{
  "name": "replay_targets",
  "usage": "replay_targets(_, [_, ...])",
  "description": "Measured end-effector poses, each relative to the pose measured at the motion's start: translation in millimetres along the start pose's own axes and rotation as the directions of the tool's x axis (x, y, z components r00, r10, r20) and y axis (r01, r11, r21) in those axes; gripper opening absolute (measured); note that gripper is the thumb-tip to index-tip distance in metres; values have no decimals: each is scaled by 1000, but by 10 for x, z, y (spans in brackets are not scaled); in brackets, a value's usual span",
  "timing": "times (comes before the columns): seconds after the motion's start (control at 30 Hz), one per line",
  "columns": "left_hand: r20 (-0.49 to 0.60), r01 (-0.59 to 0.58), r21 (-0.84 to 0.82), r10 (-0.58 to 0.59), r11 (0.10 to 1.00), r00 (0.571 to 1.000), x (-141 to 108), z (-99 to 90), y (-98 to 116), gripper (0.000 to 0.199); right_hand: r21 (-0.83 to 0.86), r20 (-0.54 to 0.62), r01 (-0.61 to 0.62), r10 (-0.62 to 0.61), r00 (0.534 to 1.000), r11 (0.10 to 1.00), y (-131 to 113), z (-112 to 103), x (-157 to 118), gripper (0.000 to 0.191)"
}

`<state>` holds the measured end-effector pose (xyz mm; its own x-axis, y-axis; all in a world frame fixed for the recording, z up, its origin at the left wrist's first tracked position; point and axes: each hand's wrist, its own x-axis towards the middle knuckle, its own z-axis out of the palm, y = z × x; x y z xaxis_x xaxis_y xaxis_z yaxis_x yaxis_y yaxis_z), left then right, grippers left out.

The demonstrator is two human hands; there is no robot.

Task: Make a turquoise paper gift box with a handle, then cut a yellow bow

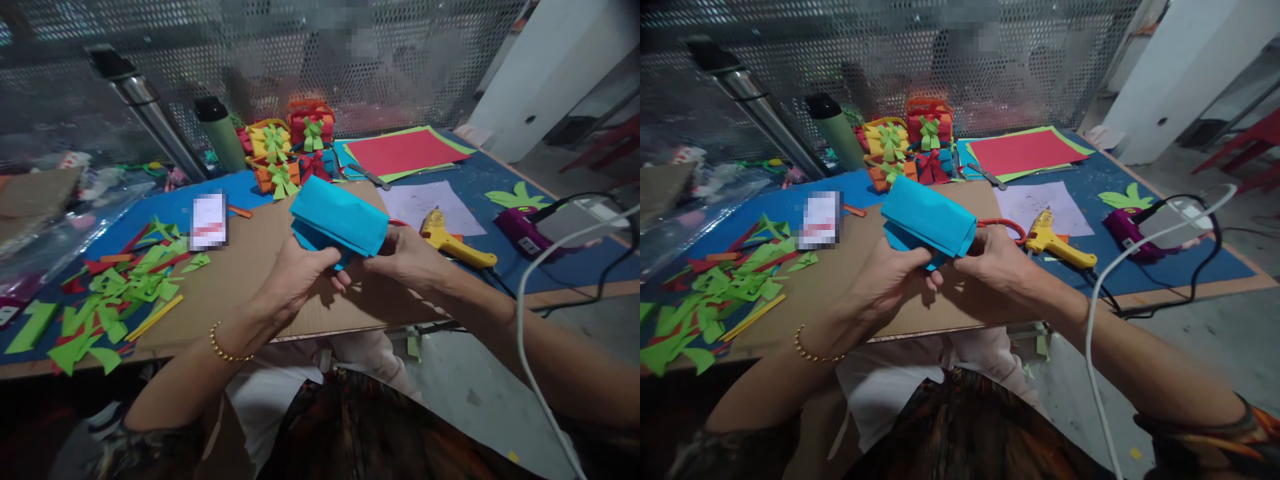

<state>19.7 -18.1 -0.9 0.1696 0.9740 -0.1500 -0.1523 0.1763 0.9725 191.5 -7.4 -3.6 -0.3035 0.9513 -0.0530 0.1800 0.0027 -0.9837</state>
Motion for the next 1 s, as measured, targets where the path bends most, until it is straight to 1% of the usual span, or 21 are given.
replay_targets(0.13, [36,-20,-38,22,999,999,1,-11,-2,19,24,-1,-31,31,1000,999,1,-20,25,8])
replay_targets(0.23, [42,0,-61,2,998,999,7,-16,-12,24,34,-11,-40,40,999,999,13,-30,37,9])
replay_targets(0.37, [35,54,-72,-52,996,998,23,-8,-44,18,62,-19,-26,27,999,998,7,-24,41,9])
replay_targets(0.53, [5,61,-107,-61,992,998,27,18,-43,18,96,7,-32,31,999,995,6,-20,47,11])
replay_targets(0.67, [-25,67,-117,-70,991,997,17,36,-16,11,90,29,-28,25,999,996,-1,-22,46,9])
replay_targets(0.73, [-32,54,-114,-58,992,998,18,35,-15,10,82,40,-27,24,999,996,-16,-19,37,8])
replay_targets(0.8, [-8,36,-110,-38,993,999,25,22,-23,12,75,42,-33,30,999,997,-32,-18,25,8])
replay_targets(0.9, [51,-6,-129,13,992,999,39,-11,-31,14,95,14,-37,36,999,995,-47,-21,12,8])
replay_targets(1.0, [59,-20,-132,28,991,998,42,-36,-28,16,119,-16,-47,49,999,992,-53,-23,10,8])
